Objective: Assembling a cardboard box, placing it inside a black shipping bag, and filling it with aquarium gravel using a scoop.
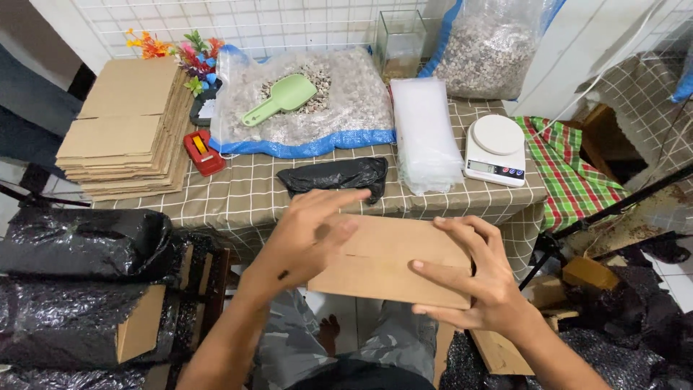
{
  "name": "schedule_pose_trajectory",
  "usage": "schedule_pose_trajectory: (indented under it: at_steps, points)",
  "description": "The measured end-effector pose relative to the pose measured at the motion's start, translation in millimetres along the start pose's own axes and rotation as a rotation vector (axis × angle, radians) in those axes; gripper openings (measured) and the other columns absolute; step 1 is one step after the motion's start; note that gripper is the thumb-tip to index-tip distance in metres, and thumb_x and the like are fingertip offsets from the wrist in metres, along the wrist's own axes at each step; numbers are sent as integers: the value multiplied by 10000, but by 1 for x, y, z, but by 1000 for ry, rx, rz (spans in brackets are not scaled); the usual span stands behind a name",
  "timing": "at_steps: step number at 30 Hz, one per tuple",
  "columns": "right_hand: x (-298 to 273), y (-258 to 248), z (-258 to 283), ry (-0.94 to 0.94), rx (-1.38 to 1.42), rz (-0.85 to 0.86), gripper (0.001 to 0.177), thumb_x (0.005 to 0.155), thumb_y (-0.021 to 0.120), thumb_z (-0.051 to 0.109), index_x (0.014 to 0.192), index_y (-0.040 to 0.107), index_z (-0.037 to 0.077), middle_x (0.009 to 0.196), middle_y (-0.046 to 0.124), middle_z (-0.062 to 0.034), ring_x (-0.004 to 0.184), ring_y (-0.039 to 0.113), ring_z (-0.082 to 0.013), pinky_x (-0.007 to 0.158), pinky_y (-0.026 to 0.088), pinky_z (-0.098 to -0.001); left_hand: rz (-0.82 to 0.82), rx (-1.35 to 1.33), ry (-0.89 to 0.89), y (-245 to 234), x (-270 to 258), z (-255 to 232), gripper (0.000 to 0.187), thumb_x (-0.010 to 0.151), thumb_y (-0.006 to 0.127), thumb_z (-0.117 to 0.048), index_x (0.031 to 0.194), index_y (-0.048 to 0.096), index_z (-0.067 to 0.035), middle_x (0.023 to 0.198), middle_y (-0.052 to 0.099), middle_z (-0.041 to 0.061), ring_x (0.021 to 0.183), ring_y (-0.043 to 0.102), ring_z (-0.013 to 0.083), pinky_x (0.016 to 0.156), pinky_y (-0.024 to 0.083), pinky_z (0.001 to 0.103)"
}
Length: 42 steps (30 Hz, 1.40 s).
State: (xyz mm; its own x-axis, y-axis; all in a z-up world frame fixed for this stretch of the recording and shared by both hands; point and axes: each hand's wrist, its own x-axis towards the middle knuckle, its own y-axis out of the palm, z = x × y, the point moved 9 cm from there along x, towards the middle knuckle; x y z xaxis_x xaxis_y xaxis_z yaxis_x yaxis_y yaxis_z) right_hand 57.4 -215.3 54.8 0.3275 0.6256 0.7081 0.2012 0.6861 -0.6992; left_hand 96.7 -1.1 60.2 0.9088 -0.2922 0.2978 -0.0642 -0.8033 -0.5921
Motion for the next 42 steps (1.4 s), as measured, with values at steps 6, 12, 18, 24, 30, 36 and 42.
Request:
schedule_pose_trajectory:
  at_steps: [6, 12, 18, 24, 30, 36, 42]
  points:
    - [-4, 14, -26, 233, 220, -12, 543, 800, 800, 470, 1262, 716, 198, 1519, 506, -227, 1363, 488, -423, 1143, 414, -580, -12, -141, -1, -12, -29, 27, 1081, 774, 483, -852, 1574, 339, -140, 1665, 349, 140, 1570, 278, 335, 1181, 272, 590]
    - [9, 32, -36, 298, 325, 2, 643, 783, 778, 514, 1307, 679, 155, 1477, 557, -192, 1360, 524, -400, 1133, 448, -575, 54, -280, 22, -3, -53, 49, 1182, 717, 662, -794, 1621, 186, -199, 1733, 124, 132, 1613, 128, 397, 1185, 237, 696]
    - [17, 50, -50, 400, 475, 24, 721, 734, 807, 505, 1327, 634, 133, 1432, 594, -145, 1365, 567, -333, 1138, 456, -524, -52, -259, 45, -13, -62, 58, 977, 740, 858, -445, 1549, 375, -185, 1644, 306, 177, 1558, 301, 354, 1207, 272, 550]
    - [20, 67, -58, 439, 542, 68, 688, 791, 728, 530, 1348, 611, 144, 1500, 527, -175, 1421, 531, -360, 1140, 441, -561, -155, -246, 37, -28, -61, 66, 841, 763, 829, -463, 1462, 461, -176, 1490, 452, 107, 1414, 480, 312, 1145, 385, 500]
    - [30, 67, -56, 387, 587, 148, 875, 794, 592, 801, 1400, 578, 171, 1609, 373, -250, 1504, 415, -435, 1163, 382, -645, -162, -256, -54, -27, -65, 86, 890, 703, 850, -448, 1459, 451, -202, 1470, 484, 78, 1334, 527, 249, 1086, 410, 424]
    - [56, 54, -47, 323, 616, 433, 950, 730, 579, 817, 1419, 602, 164, 1686, 299, -177, 1605, 199, -430, 1192, 204, -729, -123, -279, -61, -24, -61, 82, 862, 743, 834, -481, 1466, 437, -232, 1421, 494, 67, 1209, 574, 250, 961, 473, 412]
    - [63, 79, -36, 245, 585, 701, 922, 739, 659, 741, 1474, 585, 190, 1677, 266, -236, 1565, 203, -432, 1155, 205, -644, -139, -284, -8, -25, -63, 74, 854, 729, 843, -448, 1442, 446, -196, 1428, 510, 80, 1263, 568, 236, 1016, 464, 378]
